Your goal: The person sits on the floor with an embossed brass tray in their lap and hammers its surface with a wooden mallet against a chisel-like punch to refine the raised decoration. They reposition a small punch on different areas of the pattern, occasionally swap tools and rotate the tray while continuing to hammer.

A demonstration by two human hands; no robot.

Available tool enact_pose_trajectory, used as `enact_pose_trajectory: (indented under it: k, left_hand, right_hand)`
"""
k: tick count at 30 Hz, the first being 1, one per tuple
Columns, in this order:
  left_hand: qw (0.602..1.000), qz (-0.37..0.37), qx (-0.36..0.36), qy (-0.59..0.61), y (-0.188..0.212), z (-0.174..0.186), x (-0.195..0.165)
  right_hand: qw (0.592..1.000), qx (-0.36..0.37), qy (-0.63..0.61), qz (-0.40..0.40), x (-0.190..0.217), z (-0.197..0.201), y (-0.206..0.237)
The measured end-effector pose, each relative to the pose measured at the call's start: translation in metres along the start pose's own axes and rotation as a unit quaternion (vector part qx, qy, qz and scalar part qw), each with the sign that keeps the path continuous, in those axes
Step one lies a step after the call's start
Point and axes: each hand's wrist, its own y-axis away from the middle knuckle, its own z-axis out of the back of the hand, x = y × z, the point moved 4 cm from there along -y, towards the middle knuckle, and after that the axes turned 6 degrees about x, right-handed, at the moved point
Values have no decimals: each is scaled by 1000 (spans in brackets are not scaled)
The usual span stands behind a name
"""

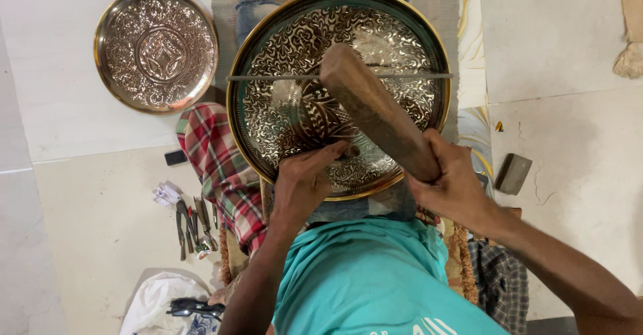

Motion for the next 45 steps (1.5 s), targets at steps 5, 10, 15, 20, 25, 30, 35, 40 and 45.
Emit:
enact_pose_trajectory:
  k: [5,10,15,20,25,30,35,40,45]
  left_hand:
    - [999,29,17,-22,-1,-1,3]
    - [999,3,21,-33,-2,-1,2]
    - [999,-24,20,-28,-5,3,-5]
    - [1000,-3,0,10,-7,2,-4]
    - [999,15,13,-27,-1,-5,7]
    - [1000,18,8,-7,4,-7,10]
    - [999,6,-21,-32,1,-5,2]
    - [997,66,-23,-12,-3,-4,3]
    - [983,67,-69,154,-14,2,4]
  right_hand:
    - [990,5,-117,-77,-4,-1,5]
    - [998,40,-42,-32,-2,-3,6]
    - [995,47,66,-49,-8,-4,7]
    - [989,-73,-130,16,1,-1,8]
    - [1000,-1,27,17,-3,-1,6]
    - [998,-4,-27,48,-2,17,0]
    - [999,29,25,36,23,24,-9]
    - [990,79,90,-74,12,8,-3]
    - [995,-28,-74,-67,-9,-23,13]
